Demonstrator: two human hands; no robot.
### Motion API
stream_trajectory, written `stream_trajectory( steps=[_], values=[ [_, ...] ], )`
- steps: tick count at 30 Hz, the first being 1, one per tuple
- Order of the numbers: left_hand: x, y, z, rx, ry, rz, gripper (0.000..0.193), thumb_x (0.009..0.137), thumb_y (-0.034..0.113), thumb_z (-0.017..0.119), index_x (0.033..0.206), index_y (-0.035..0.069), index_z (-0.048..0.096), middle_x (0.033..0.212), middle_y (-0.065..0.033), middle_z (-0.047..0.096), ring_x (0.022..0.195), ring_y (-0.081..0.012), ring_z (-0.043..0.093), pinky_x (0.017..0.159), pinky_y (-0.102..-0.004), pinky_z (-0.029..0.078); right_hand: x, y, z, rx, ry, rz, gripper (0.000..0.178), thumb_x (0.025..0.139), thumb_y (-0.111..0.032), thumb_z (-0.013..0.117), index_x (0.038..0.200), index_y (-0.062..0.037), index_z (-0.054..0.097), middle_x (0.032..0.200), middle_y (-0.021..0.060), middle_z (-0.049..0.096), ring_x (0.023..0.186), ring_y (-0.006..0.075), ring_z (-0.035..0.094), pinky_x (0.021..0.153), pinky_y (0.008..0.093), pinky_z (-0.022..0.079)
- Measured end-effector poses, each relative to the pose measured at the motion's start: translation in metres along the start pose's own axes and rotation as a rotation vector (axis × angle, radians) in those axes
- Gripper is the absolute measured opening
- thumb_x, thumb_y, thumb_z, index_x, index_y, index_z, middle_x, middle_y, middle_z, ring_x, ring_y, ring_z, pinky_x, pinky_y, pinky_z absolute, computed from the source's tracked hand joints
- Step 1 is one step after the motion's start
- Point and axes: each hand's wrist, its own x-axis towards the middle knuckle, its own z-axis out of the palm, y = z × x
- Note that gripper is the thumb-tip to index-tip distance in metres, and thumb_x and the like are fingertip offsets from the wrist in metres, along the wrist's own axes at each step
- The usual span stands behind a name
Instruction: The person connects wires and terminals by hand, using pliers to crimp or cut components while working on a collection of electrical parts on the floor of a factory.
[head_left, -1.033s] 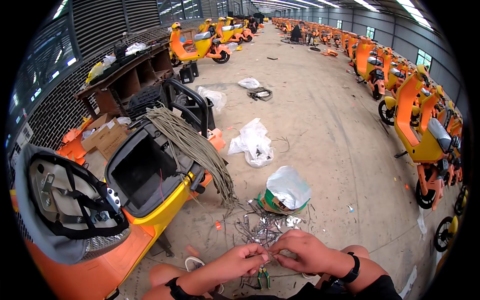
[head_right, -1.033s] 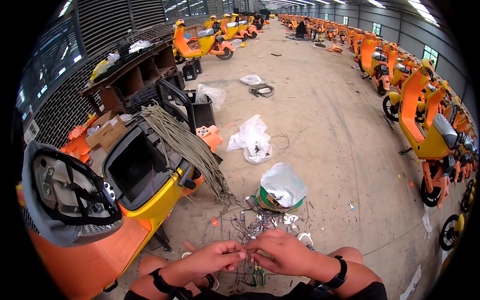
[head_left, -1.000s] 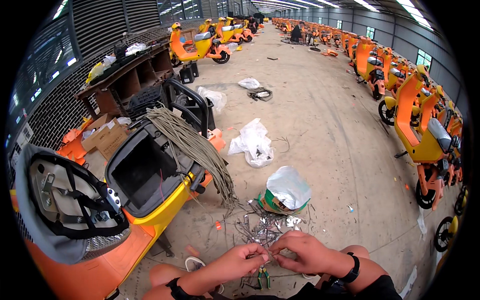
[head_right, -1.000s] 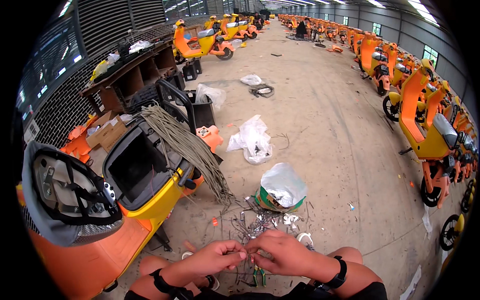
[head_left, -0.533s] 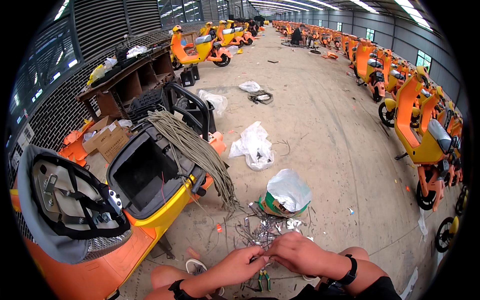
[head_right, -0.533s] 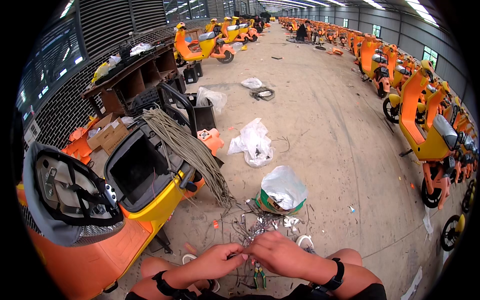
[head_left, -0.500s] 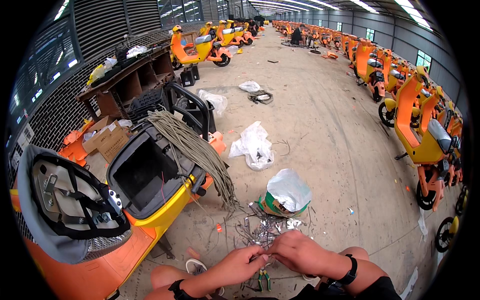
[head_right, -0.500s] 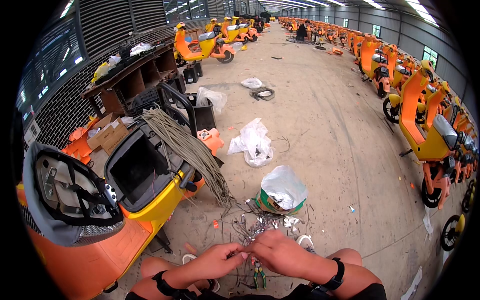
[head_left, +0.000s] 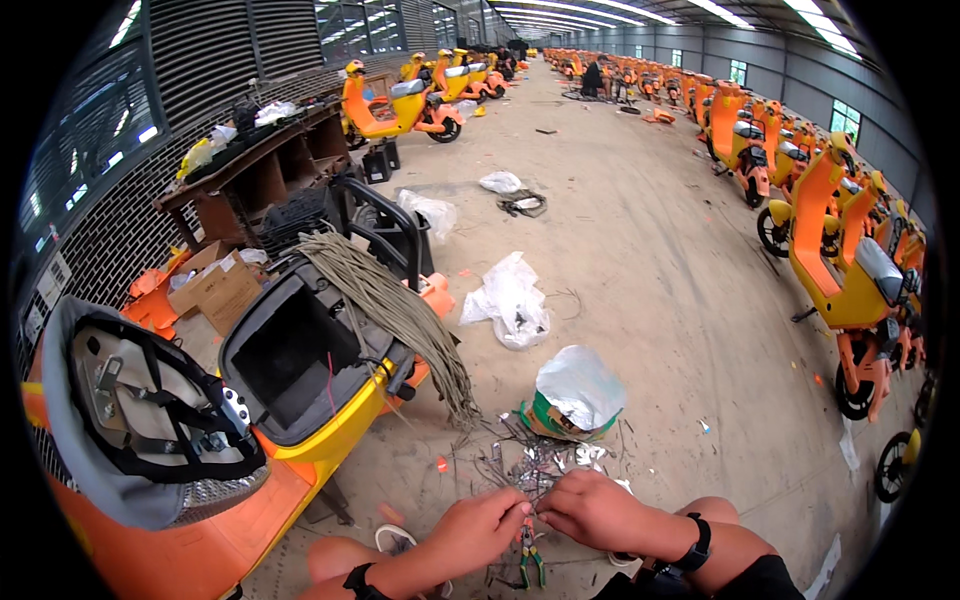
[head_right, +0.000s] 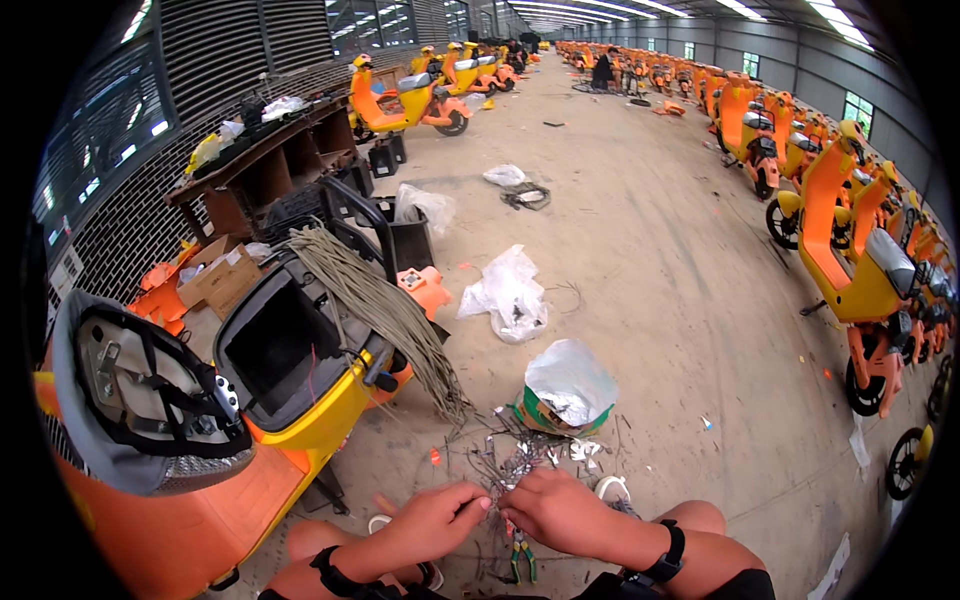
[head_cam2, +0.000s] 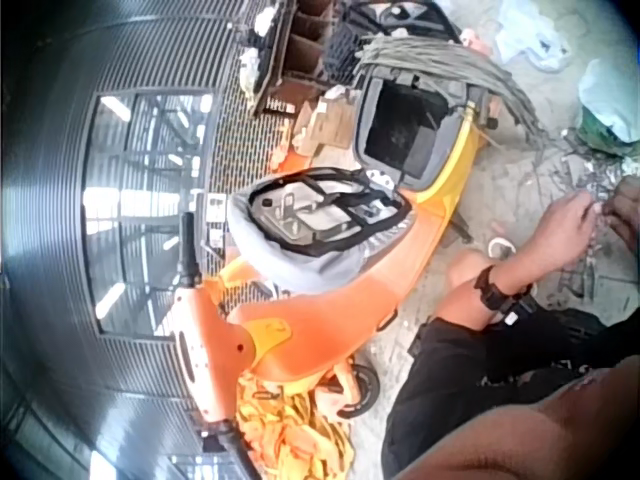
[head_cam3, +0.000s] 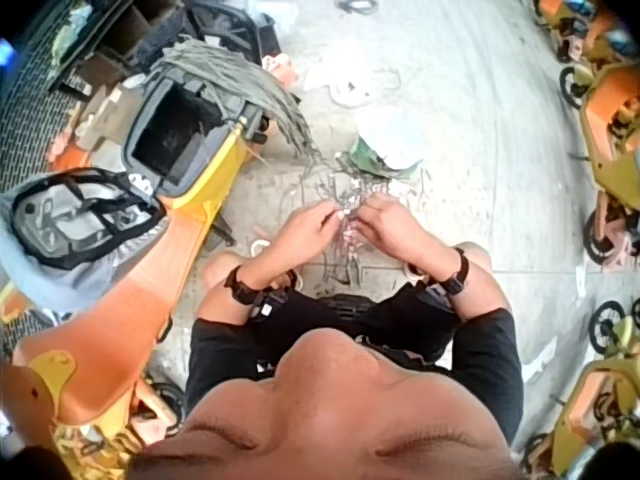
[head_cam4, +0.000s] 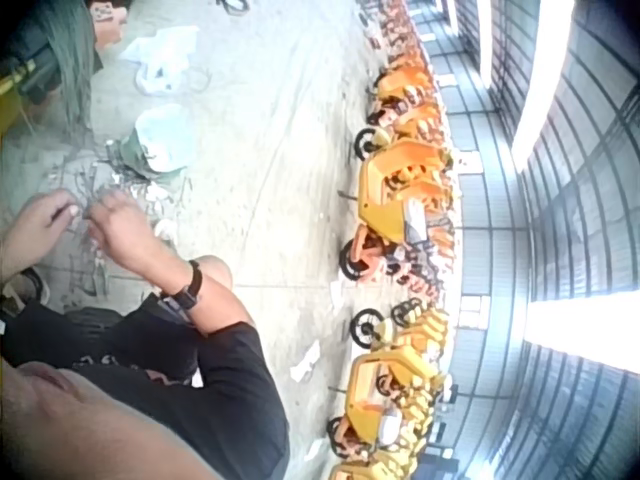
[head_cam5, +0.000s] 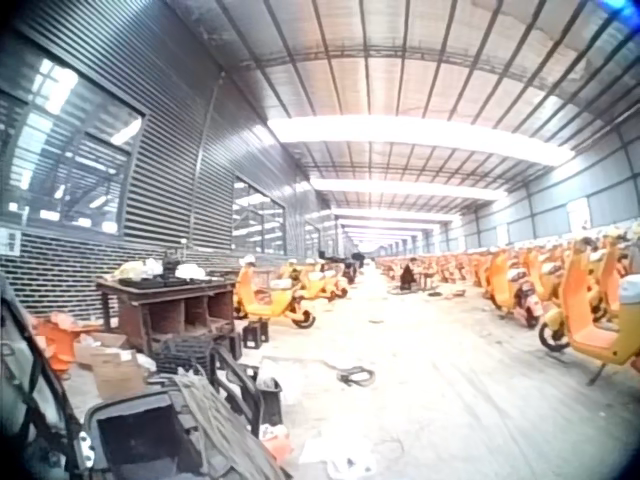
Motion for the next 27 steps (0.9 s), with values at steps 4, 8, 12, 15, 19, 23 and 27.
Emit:
stream_trajectory(
  steps=[4, 8, 12, 15, 19, 23, 27],
  values=[
    [-0.002, 0.006, -0.008, -0.026, -0.033, -0.069, 0.020, 0.097, 0.023, 0.055, 0.098, 0.003, 0.059, 0.086, -0.0166, 0.063, 0.079, -0.0374, 0.062, 0.068, -0.0435, 0.049, 0.009, 0.002, -0.002, 0.138, 0.022, 0.044, 0.011, 0.084, -0.016, 0.068, 0.087, -0.0056, 0.065, 0.079, 0.0105, 0.062, 0.080, 0.0319, 0.059, 0.076, 0.0390, 0.048],
    [-0.001, -0.002, -0.005, 0.027, -0.008, 0.023, 0.023, 0.097, 0.024, 0.058, 0.102, 0.003, 0.063, 0.082, -0.0148, 0.065, 0.074, -0.0310, 0.064, 0.066, -0.0380, 0.049, 0.005, -0.006, -0.013, 0.227, 0.066, 0.163, 0.013, 0.080, -0.016, 0.069, 0.085, -0.0046, 0.065, 0.076, 0.0121, 0.063, 0.078, 0.0328, 0.060, 0.072, 0.0404, 0.048],
    [0.000, 0.001, -0.011, 0.059, -0.003, -0.015, 0.020, 0.097, 0.024, 0.055, 0.099, 0.004, 0.059, 0.084, -0.0162, 0.064, 0.079, -0.0379, 0.063, 0.068, -0.0447, 0.049, 0.007, 0.001, -0.015, 0.246, 0.119, 0.240, 0.014, 0.077, -0.016, 0.071, 0.083, -0.0049, 0.064, 0.076, 0.0120, 0.062, 0.077, 0.0308, 0.060, 0.069, 0.0400, 0.049],
    [-0.001, 0.000, -0.013, 0.150, 0.038, 0.019, 0.019, 0.097, 0.024, 0.054, 0.097, 0.005, 0.059, 0.083, -0.0160, 0.064, 0.077, -0.0383, 0.063, 0.066, -0.0461, 0.049, 0.009, -0.002, -0.018, 0.243, 0.158, 0.256, 0.013, 0.077, -0.014, 0.071, 0.082, -0.0053, 0.064, 0.076, 0.0113, 0.062, 0.076, 0.0303, 0.060, 0.069, 0.0394, 0.049],
    [0.001, -0.003, -0.017, 0.256, 0.082, 0.015, 0.020, 0.096, 0.023, 0.055, 0.093, 0.005, 0.059, 0.079, -0.0156, 0.063, 0.073, -0.0395, 0.061, 0.064, -0.0472, 0.049, 0.007, -0.002, -0.021, 0.228, 0.241, 0.286, 0.012, 0.076, -0.012, 0.071, 0.082, -0.0052, 0.063, 0.076, 0.0101, 0.062, 0.075, 0.0299, 0.061, 0.068, 0.0391, 0.049],
    [0.006, -0.015, -0.010, -0.168, 0.111, -0.231, 0.024, 0.100, 0.026, 0.055, 0.099, 0.004, 0.064, 0.078, -0.0094, 0.066, 0.068, -0.0250, 0.064, 0.065, -0.0381, 0.050, 0.009, -0.005, -0.016, 0.363, 0.251, 0.376, 0.010, 0.079, -0.010, 0.070, 0.083, -0.0032, 0.063, 0.075, 0.0104, 0.062, 0.074, 0.0279, 0.062, 0.068, 0.0363, 0.049],
    [0.013, -0.013, 0.000, -0.754, 0.100, -0.260, 0.028, 0.103, 0.025, 0.052, 0.101, 0.000, 0.064, 0.091, -0.0049, 0.067, 0.085, -0.0136, 0.062, 0.077, -0.0309, 0.050, 0.017, -0.016, -0.008, 0.645, 0.137, 0.529, 0.014, 0.090, -0.013, 0.065, 0.088, 0.0002, 0.063, 0.076, 0.0073, 0.063, 0.066, 0.0154, 0.062, 0.062, 0.0297, 0.050]
  ],
)
